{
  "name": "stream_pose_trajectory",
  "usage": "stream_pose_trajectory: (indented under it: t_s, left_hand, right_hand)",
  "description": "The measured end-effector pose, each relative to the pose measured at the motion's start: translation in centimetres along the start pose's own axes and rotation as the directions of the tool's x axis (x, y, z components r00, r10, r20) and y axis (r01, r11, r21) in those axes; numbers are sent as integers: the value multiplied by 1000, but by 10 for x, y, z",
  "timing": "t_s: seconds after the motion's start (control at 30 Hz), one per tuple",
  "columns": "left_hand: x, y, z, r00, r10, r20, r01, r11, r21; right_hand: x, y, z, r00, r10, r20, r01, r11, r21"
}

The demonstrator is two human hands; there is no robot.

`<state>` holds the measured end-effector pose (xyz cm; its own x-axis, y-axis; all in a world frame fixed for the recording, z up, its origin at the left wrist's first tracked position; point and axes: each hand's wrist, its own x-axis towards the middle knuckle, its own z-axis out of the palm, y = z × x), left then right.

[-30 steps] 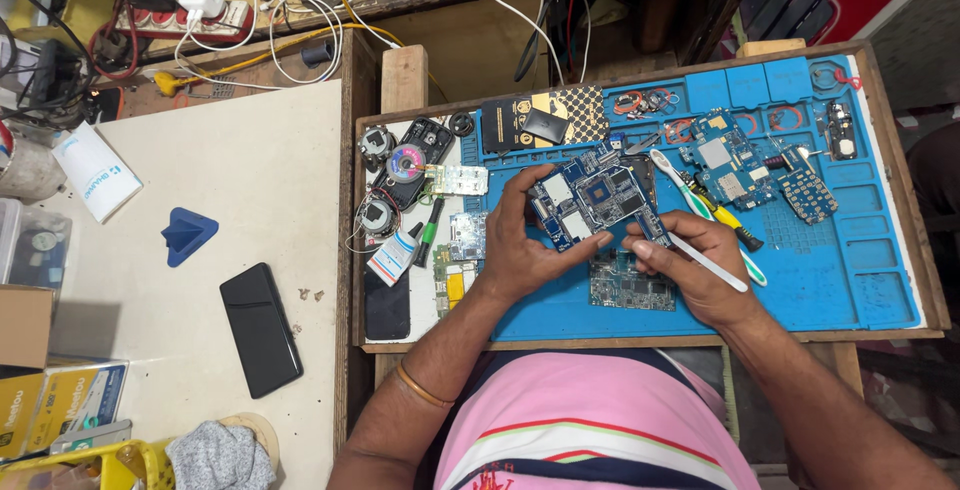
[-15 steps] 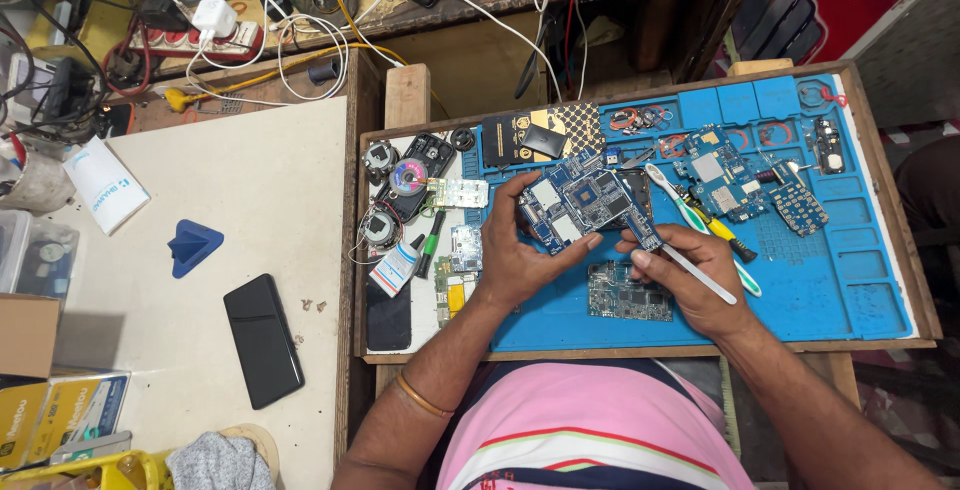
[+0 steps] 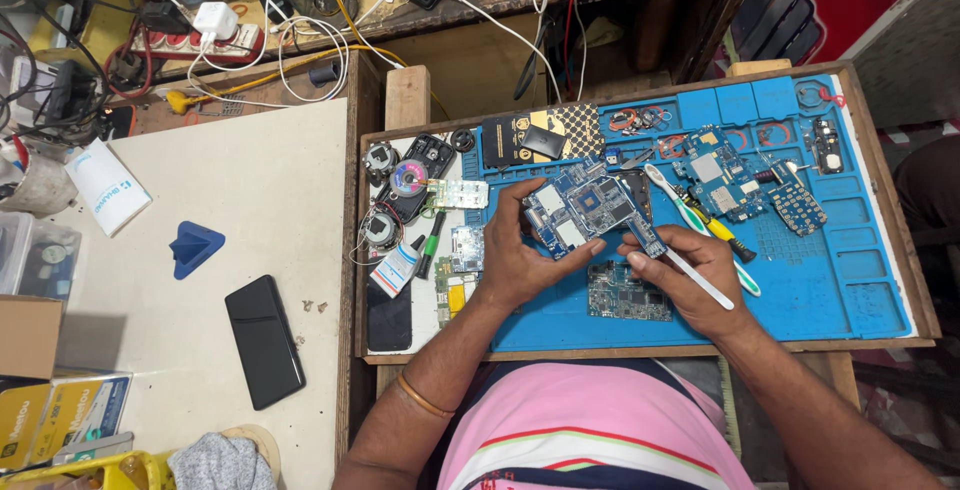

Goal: The person holds a laptop motherboard on a blue repair mat and works along its edges with a white plastic pry tool and a thin metal blade, prying at board connectors and components while steadying the board with the other hand. They reposition the board repeatedly and continue working on its edges and sockets throughout the clip.

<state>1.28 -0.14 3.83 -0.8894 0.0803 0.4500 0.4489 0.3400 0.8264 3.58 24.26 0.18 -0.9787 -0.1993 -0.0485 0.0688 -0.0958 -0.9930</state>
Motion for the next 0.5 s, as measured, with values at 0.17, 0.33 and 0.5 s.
stream_pose_trajectory:
  t_s: [0.17,0.33,0.5]
  left_hand:
    - [1,2,-1,998,-55,40,54,998,38]
    - [3,6,-2,994,-89,64,90,996,-10]
    - [1,7,-1,994,-88,63,86,995,41]
  right_hand:
    - [1,0,-1,1000,-21,12,21,999,-42]
    - [1,-1,2,998,-68,5,68,994,-84]
    - [-2,-1,3,997,-76,23,79,980,-184]
